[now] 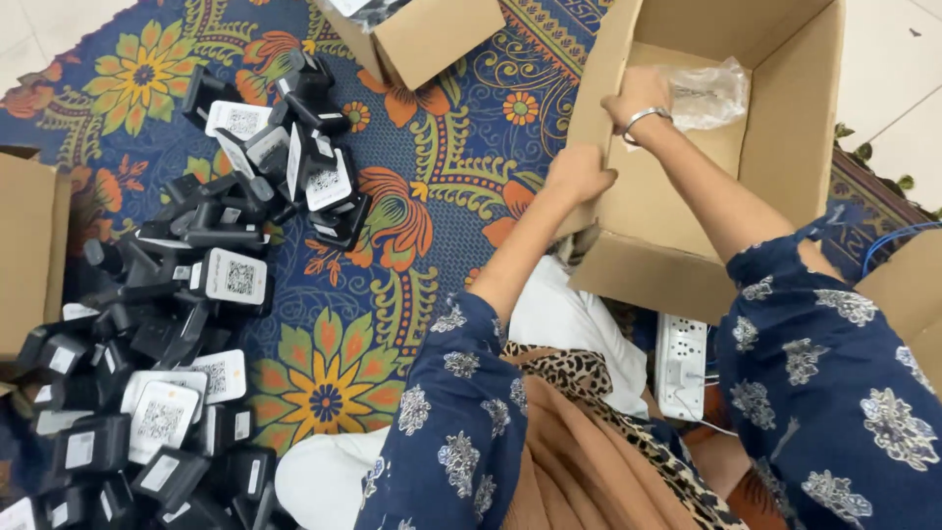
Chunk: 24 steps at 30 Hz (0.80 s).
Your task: The person packs electronic handheld scanners into plastic bags and places them into a cardboard box.
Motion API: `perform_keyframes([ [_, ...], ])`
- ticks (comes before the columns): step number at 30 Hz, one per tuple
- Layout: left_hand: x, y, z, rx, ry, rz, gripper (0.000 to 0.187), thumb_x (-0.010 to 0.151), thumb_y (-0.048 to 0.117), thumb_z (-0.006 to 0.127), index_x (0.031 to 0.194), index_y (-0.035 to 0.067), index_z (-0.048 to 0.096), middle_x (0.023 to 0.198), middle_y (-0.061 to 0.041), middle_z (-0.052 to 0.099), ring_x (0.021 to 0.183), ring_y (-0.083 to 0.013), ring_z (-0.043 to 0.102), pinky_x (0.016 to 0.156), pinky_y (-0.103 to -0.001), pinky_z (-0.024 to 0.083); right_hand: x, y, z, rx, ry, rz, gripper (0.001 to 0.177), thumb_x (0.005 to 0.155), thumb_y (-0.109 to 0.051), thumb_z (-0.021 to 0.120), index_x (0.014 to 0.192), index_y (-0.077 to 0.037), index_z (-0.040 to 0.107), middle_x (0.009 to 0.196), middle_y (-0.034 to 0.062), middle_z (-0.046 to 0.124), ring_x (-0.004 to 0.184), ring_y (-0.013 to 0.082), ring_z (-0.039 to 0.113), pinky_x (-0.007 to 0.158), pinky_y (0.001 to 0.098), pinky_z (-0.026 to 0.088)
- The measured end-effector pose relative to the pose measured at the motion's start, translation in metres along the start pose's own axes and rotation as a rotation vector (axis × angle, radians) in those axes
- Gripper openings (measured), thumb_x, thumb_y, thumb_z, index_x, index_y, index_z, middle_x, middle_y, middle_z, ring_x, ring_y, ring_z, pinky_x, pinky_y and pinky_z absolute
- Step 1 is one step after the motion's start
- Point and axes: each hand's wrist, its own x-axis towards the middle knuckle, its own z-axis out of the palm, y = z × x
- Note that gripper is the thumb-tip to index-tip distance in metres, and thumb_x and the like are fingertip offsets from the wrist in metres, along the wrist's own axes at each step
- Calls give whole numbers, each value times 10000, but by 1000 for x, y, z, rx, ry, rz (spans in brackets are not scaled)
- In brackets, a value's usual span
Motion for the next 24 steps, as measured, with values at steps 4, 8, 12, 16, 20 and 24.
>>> perform_keyframes([
  [4,2,53,6,38,188,123,343,814,319,663,841,-10,757,910,-264,733,879,-431,730,850,-510,574,7,21,-42,-58,94,-58,298,795,-367,795,743,-75,768,658,143,697,661,341,704,647,448,572],
  [8,-12,91,-26,73,368,114,239,806,226,614,774,32,750,854,-231,738,838,-420,730,807,-522,576,-5,0,-95,13,61,-4,283,844,-323,748,740,-61,770,671,116,703,661,291,703,675,414,579],
  [12,-22,46,-15,59,377,105,292,859,266,591,815,14,732,878,-242,724,827,-432,720,808,-533,567,-19,-22,-71,179,-210,63,321,887,-326,722,901,-12,787,770,96,749,675,225,732,693,361,580],
  [16,-37,-95,15,-265,424,98,364,1004,257,452,1171,51,702,1049,-262,730,1011,-436,696,899,-516,533,-85,-55,-16,601,-470,216,750,884,-585,712,1265,50,596,1056,166,739,833,181,731,647,355,569],
  [20,-97,-171,52,-457,495,-49,403,885,206,534,1213,3,651,1121,-254,727,1064,-392,709,920,-437,545,-173,-104,-24,339,-401,-246,830,779,-598,808,1332,-14,603,1093,198,748,941,314,727,800,412,569],
  [24,-143,-142,66,-485,144,-69,334,915,227,588,1132,-10,678,1021,-258,739,1017,-416,710,882,-455,535,-208,-105,-1,23,-46,-392,691,769,-555,765,1253,-74,664,1084,147,746,974,374,719,803,493,568],
])
